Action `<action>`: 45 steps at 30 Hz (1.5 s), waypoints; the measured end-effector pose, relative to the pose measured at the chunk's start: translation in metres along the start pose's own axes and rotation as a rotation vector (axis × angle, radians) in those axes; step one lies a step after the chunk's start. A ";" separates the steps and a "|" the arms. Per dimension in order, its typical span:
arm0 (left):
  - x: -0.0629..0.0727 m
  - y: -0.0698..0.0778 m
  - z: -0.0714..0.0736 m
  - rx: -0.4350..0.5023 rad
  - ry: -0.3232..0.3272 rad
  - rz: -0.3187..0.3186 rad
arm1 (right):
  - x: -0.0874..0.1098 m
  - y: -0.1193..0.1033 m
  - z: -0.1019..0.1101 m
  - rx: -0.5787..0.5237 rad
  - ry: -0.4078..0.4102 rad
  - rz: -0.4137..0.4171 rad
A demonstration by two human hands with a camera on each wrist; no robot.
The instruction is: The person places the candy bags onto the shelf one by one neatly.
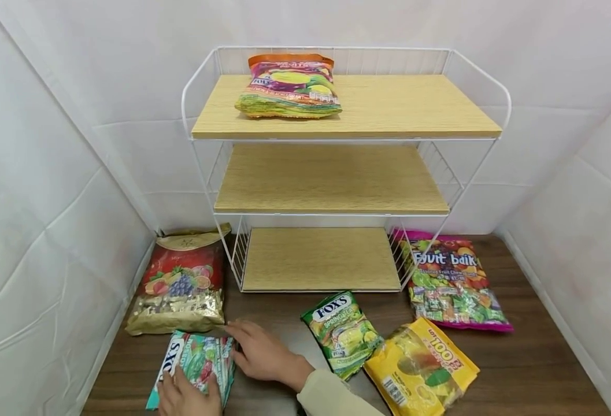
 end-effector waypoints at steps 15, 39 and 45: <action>0.002 -0.010 0.000 0.025 0.117 -0.062 | -0.001 0.005 -0.022 -0.173 -0.113 -0.110; 0.022 -0.016 -0.010 0.159 0.277 -0.370 | 0.049 0.009 -0.032 -0.110 -0.044 -0.064; 0.020 -0.015 -0.014 0.222 0.239 -0.389 | 0.060 0.010 -0.028 -0.152 0.003 -0.061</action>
Point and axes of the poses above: each hand's wrist, its own x-axis away from the middle knuckle, its own z-axis out of the back of the hand, y = z × x, the point moved 6 cm from there along -x, towards the middle knuckle, and after that the axes turned 4 degrees about -x, right-handed, at the moved point
